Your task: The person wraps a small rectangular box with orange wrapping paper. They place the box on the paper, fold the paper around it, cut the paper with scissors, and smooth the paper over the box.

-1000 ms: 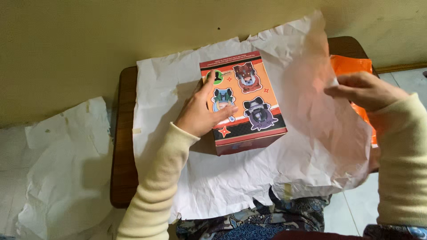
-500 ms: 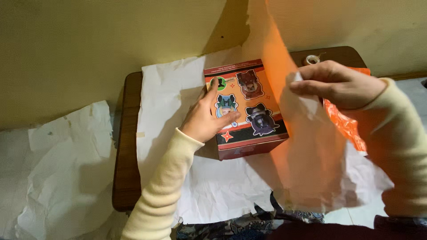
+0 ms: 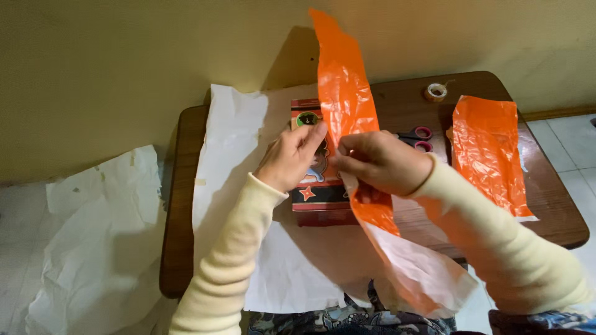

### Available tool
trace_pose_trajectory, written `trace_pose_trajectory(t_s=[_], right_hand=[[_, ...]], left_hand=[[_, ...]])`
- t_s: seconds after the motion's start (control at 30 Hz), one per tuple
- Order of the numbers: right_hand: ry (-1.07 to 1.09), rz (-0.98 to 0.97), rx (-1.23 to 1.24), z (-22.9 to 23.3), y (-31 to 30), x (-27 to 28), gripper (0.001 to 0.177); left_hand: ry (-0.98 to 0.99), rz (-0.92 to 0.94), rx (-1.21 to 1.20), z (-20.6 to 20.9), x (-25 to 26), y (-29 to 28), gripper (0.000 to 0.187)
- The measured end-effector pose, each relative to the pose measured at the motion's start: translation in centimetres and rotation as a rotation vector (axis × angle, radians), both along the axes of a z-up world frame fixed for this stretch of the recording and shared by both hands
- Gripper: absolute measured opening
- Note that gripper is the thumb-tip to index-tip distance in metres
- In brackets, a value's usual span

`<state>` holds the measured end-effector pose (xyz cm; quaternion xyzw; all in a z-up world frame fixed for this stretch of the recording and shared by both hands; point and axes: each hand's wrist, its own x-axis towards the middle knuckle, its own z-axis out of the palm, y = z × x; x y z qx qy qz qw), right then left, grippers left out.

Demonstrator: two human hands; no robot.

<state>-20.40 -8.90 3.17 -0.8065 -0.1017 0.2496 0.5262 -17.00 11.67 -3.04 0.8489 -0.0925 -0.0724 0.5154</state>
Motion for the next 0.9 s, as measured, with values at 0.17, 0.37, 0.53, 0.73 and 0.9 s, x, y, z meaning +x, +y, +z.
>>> trace_pose_trajectory(t_s=[0.17, 0.37, 0.53, 0.73, 0.9], right_hand=[[-0.127, -0.022, -0.088, -0.1, 1.7, -0.3, 0.025], [-0.19, 0.006, -0.073, -0.2, 2.1, -0.2, 0.025], [-0.242, 0.014, 0.14, -2.0, 0.2, -0.7, 0.017], [-0.684, -0.33, 0.403, -5.3, -4.3, -0.8, 0.038], [-0.441, -0.21, 0.45, -8.4, -3.8, -3.2, 0.09]], left_hand=[[-0.108, -0.023, -0.053, 0.9, 1.1, -0.5, 0.062], [0.073, 0.02, 0.142, 0.4, 2.2, -0.5, 0.061], [-0.151, -0.004, 0.124, -1.0, 2.1, 0.2, 0.038], [-0.14, 0.069, 0.186, -0.9, 0.6, 0.5, 0.036], [-0.295, 0.064, 0.248, -0.2, -0.1, 0.3, 0.036]])
